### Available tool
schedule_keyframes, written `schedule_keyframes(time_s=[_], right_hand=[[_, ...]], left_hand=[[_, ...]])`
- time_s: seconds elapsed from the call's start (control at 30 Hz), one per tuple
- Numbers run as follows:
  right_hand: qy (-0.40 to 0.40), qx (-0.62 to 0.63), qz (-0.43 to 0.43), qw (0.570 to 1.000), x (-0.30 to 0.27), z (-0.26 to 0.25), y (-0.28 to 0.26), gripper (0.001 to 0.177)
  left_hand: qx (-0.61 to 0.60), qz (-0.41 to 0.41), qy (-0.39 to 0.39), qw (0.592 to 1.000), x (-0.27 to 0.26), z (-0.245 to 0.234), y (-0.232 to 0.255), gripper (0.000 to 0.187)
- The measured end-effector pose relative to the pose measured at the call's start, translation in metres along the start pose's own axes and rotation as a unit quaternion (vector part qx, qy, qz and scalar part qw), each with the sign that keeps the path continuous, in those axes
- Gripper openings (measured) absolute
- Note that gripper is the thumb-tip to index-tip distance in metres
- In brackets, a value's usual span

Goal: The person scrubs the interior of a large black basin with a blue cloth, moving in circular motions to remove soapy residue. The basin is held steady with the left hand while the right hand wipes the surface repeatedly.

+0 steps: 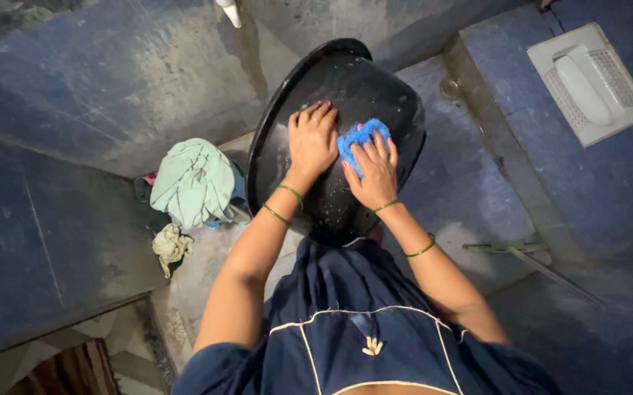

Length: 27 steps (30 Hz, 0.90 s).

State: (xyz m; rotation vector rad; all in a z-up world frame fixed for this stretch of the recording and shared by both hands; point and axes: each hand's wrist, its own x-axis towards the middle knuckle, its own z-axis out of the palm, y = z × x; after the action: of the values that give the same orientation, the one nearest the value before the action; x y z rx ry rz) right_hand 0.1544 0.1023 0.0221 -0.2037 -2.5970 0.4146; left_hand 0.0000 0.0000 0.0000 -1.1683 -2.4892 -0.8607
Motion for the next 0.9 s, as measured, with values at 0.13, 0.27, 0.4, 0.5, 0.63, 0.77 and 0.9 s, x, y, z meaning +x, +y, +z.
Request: schedule_keyframes(time_s=[0.13,0.27,0.4,0.5,0.63,0.77,0.9], right_hand=[[-0.016,0.012,-0.003,1.000,-0.009,-0.005,0.004,0.041],[-0.015,0.015,-0.009,1.000,-0.018,-0.002,0.008,0.041],[-0.014,0.014,-0.008,1.000,-0.024,-0.005,0.014,0.041],[-0.017,0.011,0.001,1.000,-0.030,-0.010,0.016,0.042],[-0.021,0.012,-0.008,1.000,-0.037,-0.018,0.018,0.041],[-0.005,-0.007,-0.015,1.000,-0.033,-0.024,0.021,0.040],[-0.009,-0.047,0.008,0.999,-0.019,-0.026,0.032,0.042]], left_hand=[[0.043,0.033,0.067,0.996,0.038,-0.011,-0.039,0.032],[0.046,-0.107,0.016,0.993,0.080,-0.009,-0.074,0.063],[-0.173,-0.328,-0.233,0.899,0.099,0.003,-0.091,0.050],[-0.171,-0.314,-0.191,0.914,0.091,0.011,-0.087,0.049],[-0.179,-0.325,-0.153,0.916,0.074,0.020,-0.085,0.050],[-0.205,-0.298,-0.067,0.930,0.030,0.035,-0.095,0.051],[-0.297,-0.270,0.032,0.915,-0.059,0.051,-0.103,0.043]])
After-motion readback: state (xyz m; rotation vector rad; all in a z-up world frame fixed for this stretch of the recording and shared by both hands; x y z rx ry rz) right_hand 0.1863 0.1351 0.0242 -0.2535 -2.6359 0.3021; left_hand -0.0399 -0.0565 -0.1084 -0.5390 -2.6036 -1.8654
